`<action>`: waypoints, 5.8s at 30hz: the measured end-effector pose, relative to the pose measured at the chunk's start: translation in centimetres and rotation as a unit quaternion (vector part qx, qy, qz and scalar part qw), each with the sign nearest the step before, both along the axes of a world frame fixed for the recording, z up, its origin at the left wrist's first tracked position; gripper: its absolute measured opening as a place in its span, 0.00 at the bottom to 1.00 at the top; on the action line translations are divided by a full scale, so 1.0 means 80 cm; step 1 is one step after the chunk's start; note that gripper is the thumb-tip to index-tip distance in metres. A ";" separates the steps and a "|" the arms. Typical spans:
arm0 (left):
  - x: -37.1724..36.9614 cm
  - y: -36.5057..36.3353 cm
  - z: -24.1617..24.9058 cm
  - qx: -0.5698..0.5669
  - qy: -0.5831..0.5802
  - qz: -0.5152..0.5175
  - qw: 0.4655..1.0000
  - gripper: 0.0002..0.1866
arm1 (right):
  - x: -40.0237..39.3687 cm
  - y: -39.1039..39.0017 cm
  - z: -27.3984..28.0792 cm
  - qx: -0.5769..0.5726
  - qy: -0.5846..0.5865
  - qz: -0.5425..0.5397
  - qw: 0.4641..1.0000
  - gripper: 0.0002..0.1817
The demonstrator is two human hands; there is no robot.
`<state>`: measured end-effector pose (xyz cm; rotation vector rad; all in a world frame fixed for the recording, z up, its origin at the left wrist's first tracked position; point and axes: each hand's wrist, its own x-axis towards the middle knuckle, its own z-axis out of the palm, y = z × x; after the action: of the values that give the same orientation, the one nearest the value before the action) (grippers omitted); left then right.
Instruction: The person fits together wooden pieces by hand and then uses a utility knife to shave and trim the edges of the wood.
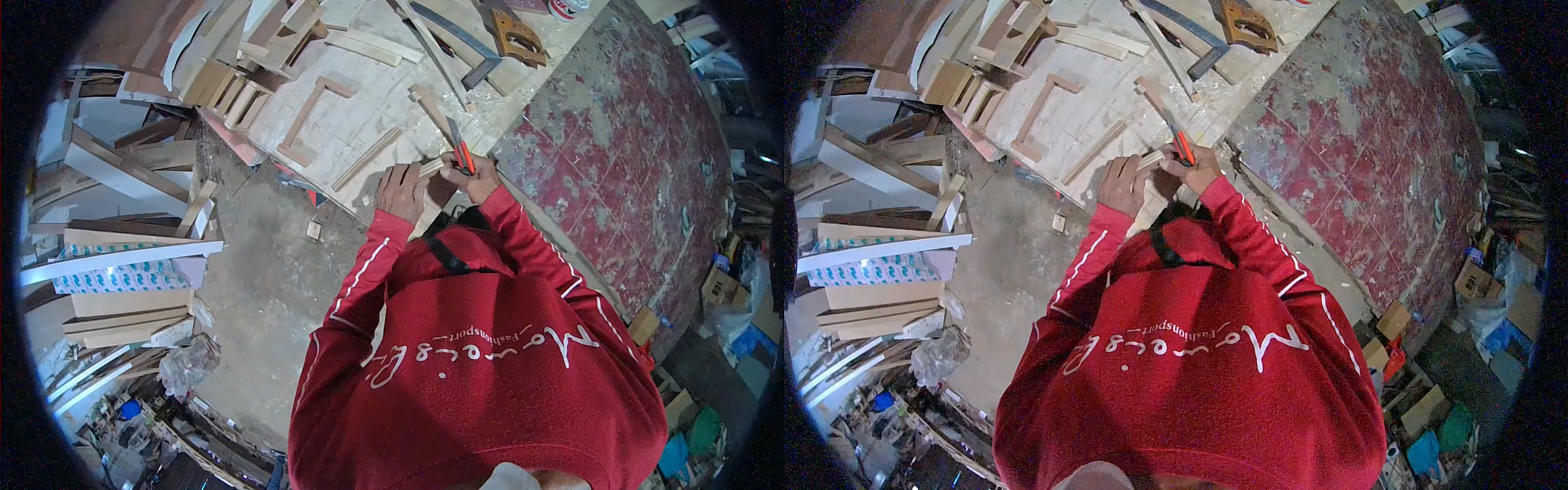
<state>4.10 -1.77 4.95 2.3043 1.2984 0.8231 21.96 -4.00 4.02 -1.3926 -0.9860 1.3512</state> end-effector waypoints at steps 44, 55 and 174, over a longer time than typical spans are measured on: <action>0.032 -0.003 -0.020 -0.147 0.035 0.178 0.972 0.14 | 0.021 0.074 -0.004 -0.041 -0.510 0.063 0.857 0.20; 0.028 0.035 0.012 -0.171 -0.066 0.255 0.949 0.21 | 0.054 0.070 0.014 -0.012 -0.417 0.085 0.905 0.19; 0.055 -0.013 -0.082 0.023 0.165 0.346 0.923 0.11 | 0.014 0.036 0.014 -0.045 -0.477 0.272 0.834 0.13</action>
<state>8.52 -2.79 -1.57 2.0688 2.3386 0.6675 23.04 -1.12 5.14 -2.0078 -2.1258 1.0309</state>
